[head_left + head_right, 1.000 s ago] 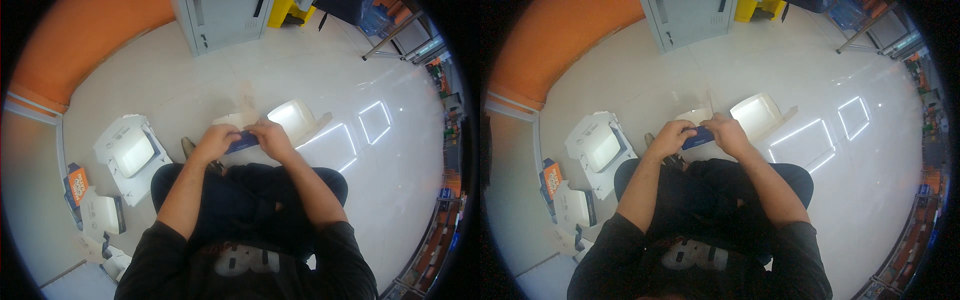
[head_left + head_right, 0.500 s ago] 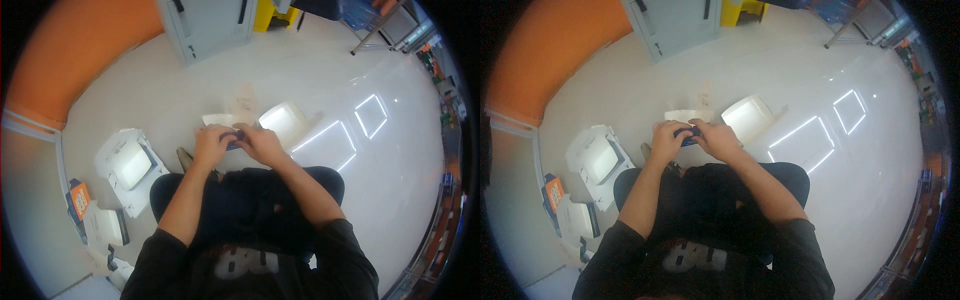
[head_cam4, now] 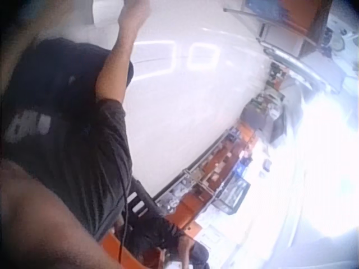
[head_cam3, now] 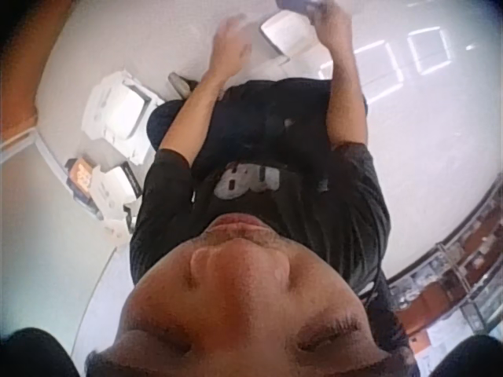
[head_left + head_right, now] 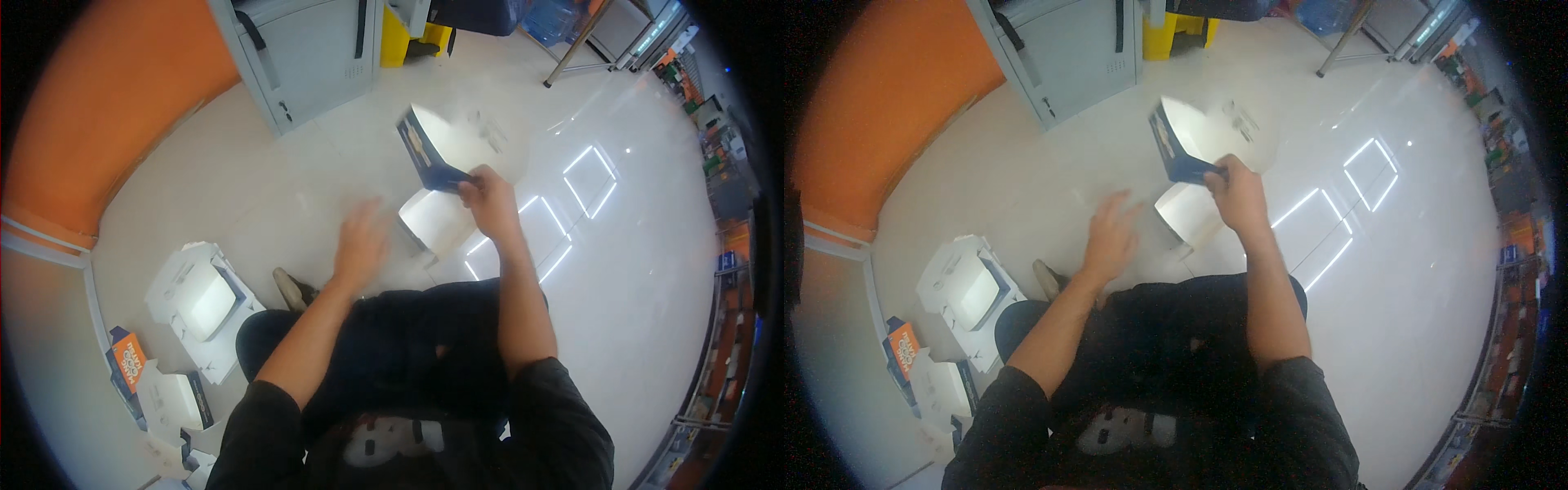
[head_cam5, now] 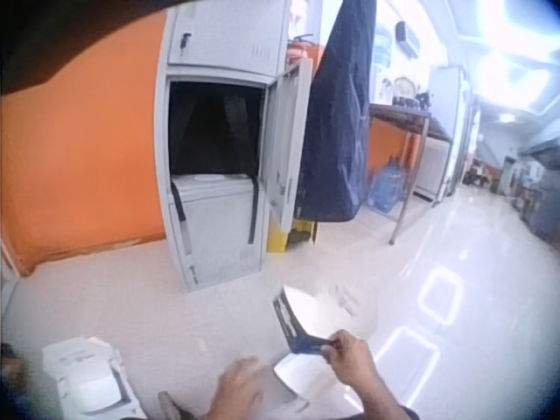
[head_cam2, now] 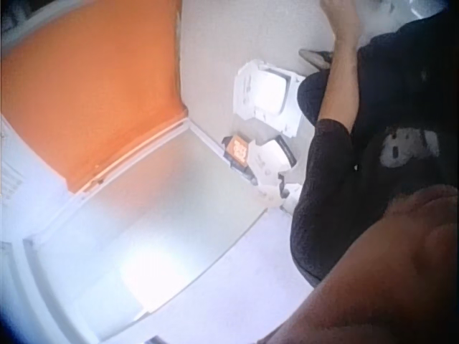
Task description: The person sits on the floor and assembles cardboard food boxes by folding the pre-cut flaps into shape and pressing the edges together.
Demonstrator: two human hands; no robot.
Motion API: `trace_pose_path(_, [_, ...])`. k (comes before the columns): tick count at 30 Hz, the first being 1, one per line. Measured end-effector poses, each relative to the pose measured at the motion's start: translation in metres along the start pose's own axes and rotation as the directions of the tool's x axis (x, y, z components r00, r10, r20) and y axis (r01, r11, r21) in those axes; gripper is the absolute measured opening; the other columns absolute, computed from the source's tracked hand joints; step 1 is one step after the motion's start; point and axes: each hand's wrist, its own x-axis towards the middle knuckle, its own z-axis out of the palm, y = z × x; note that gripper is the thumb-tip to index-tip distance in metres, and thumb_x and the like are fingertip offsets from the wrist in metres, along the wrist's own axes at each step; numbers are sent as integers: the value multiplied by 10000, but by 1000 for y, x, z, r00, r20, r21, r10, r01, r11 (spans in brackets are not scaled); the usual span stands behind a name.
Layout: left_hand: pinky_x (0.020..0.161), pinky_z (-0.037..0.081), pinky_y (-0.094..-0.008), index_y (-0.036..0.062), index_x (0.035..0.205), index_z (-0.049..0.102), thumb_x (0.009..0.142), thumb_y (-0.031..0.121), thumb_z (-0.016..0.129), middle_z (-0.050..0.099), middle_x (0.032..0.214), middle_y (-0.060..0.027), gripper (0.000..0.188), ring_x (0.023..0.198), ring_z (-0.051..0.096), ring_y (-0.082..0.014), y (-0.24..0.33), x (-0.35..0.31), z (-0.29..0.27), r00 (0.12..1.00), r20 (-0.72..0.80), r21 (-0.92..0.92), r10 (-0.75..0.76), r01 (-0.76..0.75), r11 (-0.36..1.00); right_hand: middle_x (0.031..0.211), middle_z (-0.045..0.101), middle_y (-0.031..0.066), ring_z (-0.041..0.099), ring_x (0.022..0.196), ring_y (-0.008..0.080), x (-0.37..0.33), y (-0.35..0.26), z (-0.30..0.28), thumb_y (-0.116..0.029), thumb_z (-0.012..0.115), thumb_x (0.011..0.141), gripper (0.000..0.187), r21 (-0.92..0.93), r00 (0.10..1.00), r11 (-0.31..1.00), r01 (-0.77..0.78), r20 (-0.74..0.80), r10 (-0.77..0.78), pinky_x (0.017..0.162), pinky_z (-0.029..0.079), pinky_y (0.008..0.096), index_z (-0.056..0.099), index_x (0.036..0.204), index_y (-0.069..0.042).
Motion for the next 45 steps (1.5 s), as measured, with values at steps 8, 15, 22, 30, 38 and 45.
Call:
trace_pose_path(8, [1193, 276, -611, 232, 1449, 572, 891, 211, 717, 456, 1550, -84, 577, 1472, 353, -356, -9, -15, 71, 881, 472, 135, 24, -100, 986, 1011, 756, 188, 726, 987, 370, -11, 2, -23, -227, 798, 847, 242, -631, 971, 769, -99, 108, 213, 861, 570, 470, 763, 1020, -62])
trace_pose_path(15, [1124, 297, -580, 206, 1319, 653, 911, 220, 713, 578, 1348, -70, 412, 1347, 474, -310, 6, -14, 53, 806, 592, -8, 6, -2, 1000, 960, 736, 212, 724, 937, 411, -13, 35, 31, -254, 743, 903, 250, -571, 985, 821, 7, 143, 91, 830, 573, 509, 679, 1045, -59])
trace_pose_path(22, [1073, 435, -543, 167, 1347, 608, 894, 243, 732, 574, 1337, -170, 475, 1259, 565, -374, -25, -19, 69, 920, 250, -149, -303, 346, 926, 1199, 660, 246, 712, 1012, 430, -19, 68, 92, -193, 684, 925, 178, -685, 938, 724, 76, 296, 181, 861, 583, 510, 690, 1059, -77])
trace_pose_path(30, [1122, 436, -463, 76, 1491, 479, 910, 254, 725, 473, 1467, -284, 655, 1331, 517, -431, -47, -29, 94, 784, 521, -236, -337, 512, 826, 1435, 529, 166, 568, 1297, 374, -13, 74, 93, -208, 693, 918, 214, -740, 926, 559, 375, 326, -190, 969, 526, 483, 754, 1123, -204])
trace_pose_path(38, [1089, 423, -516, 80, 1580, 369, 1002, 518, 510, 406, 1565, -283, 739, 1300, 542, -406, -111, -40, 108, 672, 627, -449, -394, 725, 522, 1103, 751, 103, 675, 1155, 276, 0, 57, 130, -317, 757, 891, 247, -547, 744, 654, 523, 667, -38, 1047, 435, 504, 779, 1096, -180])
trace_pose_path(45, [1053, 435, -512, 96, 1500, 439, 958, 795, 372, 537, 1437, -176, 887, 1284, 542, -376, -93, -14, 74, 280, 777, -544, -564, 751, -376, 999, 753, 81, 670, 961, 186, -9, 61, 104, -157, 736, 944, 258, -28, 728, 999, 44, 685, -13, 917, 525, 364, 722, 1165, -25])
